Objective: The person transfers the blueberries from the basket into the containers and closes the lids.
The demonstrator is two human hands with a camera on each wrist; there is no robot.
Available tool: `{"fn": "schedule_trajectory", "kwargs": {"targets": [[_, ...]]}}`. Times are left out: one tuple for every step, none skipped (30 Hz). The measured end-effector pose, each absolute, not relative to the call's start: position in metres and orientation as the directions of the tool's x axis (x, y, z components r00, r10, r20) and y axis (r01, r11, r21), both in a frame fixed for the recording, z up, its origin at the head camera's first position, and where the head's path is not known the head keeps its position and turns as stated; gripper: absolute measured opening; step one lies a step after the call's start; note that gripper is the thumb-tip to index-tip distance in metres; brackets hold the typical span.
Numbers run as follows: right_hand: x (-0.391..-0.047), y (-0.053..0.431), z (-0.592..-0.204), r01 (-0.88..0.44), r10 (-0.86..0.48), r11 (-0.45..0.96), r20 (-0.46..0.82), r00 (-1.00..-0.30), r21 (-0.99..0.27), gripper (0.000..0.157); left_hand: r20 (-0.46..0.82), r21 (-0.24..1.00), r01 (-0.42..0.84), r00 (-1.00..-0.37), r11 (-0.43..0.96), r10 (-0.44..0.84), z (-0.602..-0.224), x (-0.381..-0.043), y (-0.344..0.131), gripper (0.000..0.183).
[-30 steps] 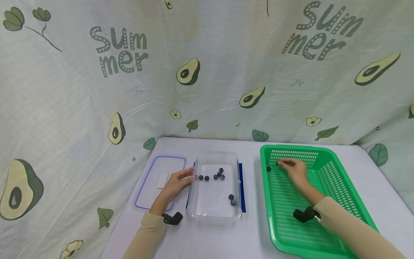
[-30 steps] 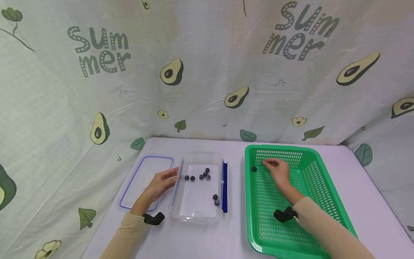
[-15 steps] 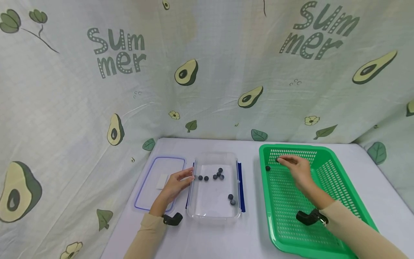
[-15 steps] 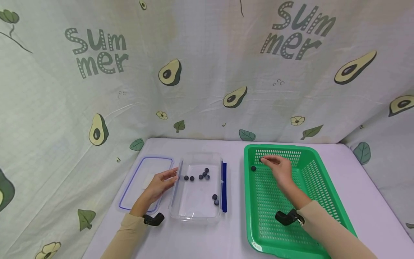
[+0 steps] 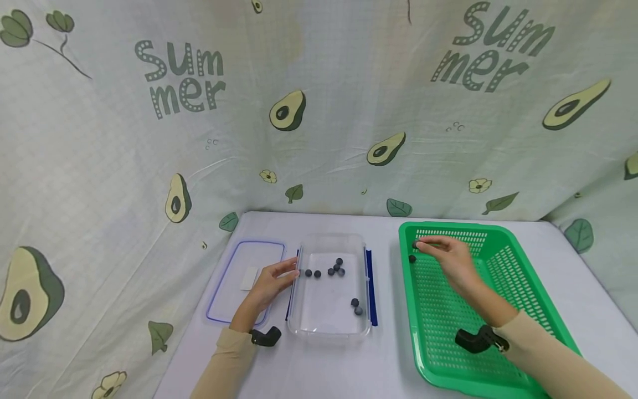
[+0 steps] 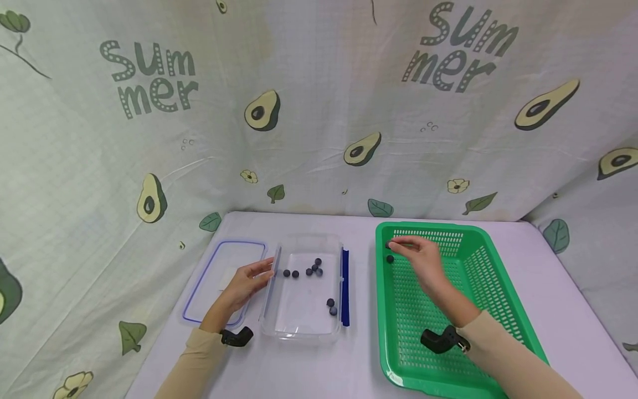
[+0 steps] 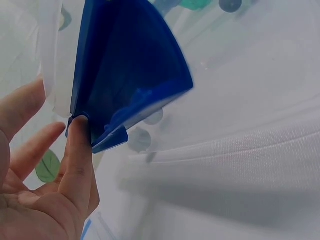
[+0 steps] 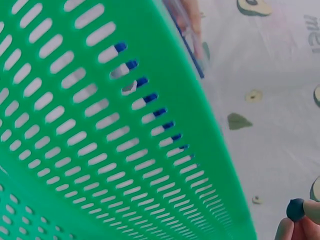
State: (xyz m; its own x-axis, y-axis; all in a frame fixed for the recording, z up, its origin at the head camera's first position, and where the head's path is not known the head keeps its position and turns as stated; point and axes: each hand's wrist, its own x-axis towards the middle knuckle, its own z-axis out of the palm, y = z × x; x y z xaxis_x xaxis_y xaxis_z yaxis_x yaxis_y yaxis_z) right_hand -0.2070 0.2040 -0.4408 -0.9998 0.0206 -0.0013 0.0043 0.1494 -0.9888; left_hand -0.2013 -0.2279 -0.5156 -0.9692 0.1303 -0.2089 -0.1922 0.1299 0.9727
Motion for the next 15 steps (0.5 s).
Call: {"fn": "schedule_trajectory", "kwargs": {"targets": [[-0.206, 0.202, -0.44, 0.003, 0.015, 0.146, -0.001, -1.0, -0.989, 0.044, -0.209, 0.973, -0.192, -0.969, 0.131, 0.131, -0.516, -0.202, -0.228, 0.054], [-0.206, 0.2, -0.438, -0.001, 0.01, 0.153, 0.003, -1.0, -0.988, 0.044, -0.209, 0.972, -0.192, -0.969, 0.133, 0.13, -0.516, -0.202, -0.228, 0.054], [-0.205, 0.198, -0.437, -0.001, 0.006, 0.159, 0.002, -1.0, -0.987, 0.044, -0.21, 0.972, -0.193, -0.969, 0.133, 0.13, -0.516, -0.202, -0.228, 0.054], [-0.205, 0.196, -0.436, -0.007, 0.001, 0.167, 0.008, -1.0, -0.986, 0.044, -0.212, 0.971, -0.194, -0.969, 0.136, 0.129, -0.516, -0.202, -0.228, 0.054], [-0.204, 0.194, -0.435, -0.01, -0.004, 0.178, 0.009, -1.0, -0.984, 0.043, -0.211, 0.971, -0.194, -0.969, 0.139, 0.128, -0.516, -0.202, -0.228, 0.054], [-0.203, 0.192, -0.433, -0.012, -0.011, 0.194, 0.01, -1.0, -0.981, 0.044, -0.212, 0.971, -0.194, -0.969, 0.141, 0.128, -0.516, -0.202, -0.228, 0.054], [-0.202, 0.19, -0.431, -0.013, -0.021, 0.205, 0.009, -1.0, -0.979, 0.044, -0.211, 0.971, -0.193, -0.969, 0.14, 0.128, -0.516, -0.202, -0.228, 0.054], [-0.202, 0.188, -0.43, -0.016, -0.029, 0.216, 0.01, -1.0, -0.976, 0.044, -0.213, 0.971, -0.195, -0.969, 0.138, 0.128, -0.516, -0.202, -0.228, 0.053], [-0.201, 0.185, -0.428, -0.014, -0.037, 0.216, 0.006, -0.999, -0.976, 0.044, -0.214, 0.971, -0.196, -0.969, 0.135, 0.127, -0.516, -0.203, -0.228, 0.053], [-0.201, 0.183, -0.427, -0.016, -0.046, 0.221, 0.006, -0.999, -0.975, 0.044, -0.213, 0.972, -0.196, -0.969, 0.133, 0.127, -0.516, -0.203, -0.228, 0.053], [-0.201, 0.18, -0.426, -0.013, -0.049, 0.22, 0.003, -0.999, -0.975, 0.044, -0.214, 0.972, -0.197, -0.969, 0.131, 0.125, -0.516, -0.202, -0.228, 0.053], [-0.201, 0.178, -0.425, -0.011, -0.055, 0.22, -0.001, -0.999, -0.975, 0.045, -0.215, 0.971, -0.2, -0.969, 0.128, 0.123, -0.516, -0.203, -0.228, 0.053], [-0.201, 0.175, -0.424, -0.007, -0.061, 0.213, -0.006, -0.998, -0.977, 0.045, -0.217, 0.971, -0.202, -0.969, 0.126, 0.12, -0.516, -0.203, -0.228, 0.052], [-0.201, 0.172, -0.424, -0.004, -0.067, 0.205, -0.01, -0.998, -0.979, 0.045, -0.216, 0.972, -0.202, -0.969, 0.124, 0.12, -0.516, -0.203, -0.228, 0.052], [-0.202, 0.169, -0.423, 0.003, -0.074, 0.197, -0.018, -0.997, -0.98, 0.045, -0.215, 0.972, -0.2, -0.969, 0.122, 0.119, -0.516, -0.203, -0.228, 0.052]]}}
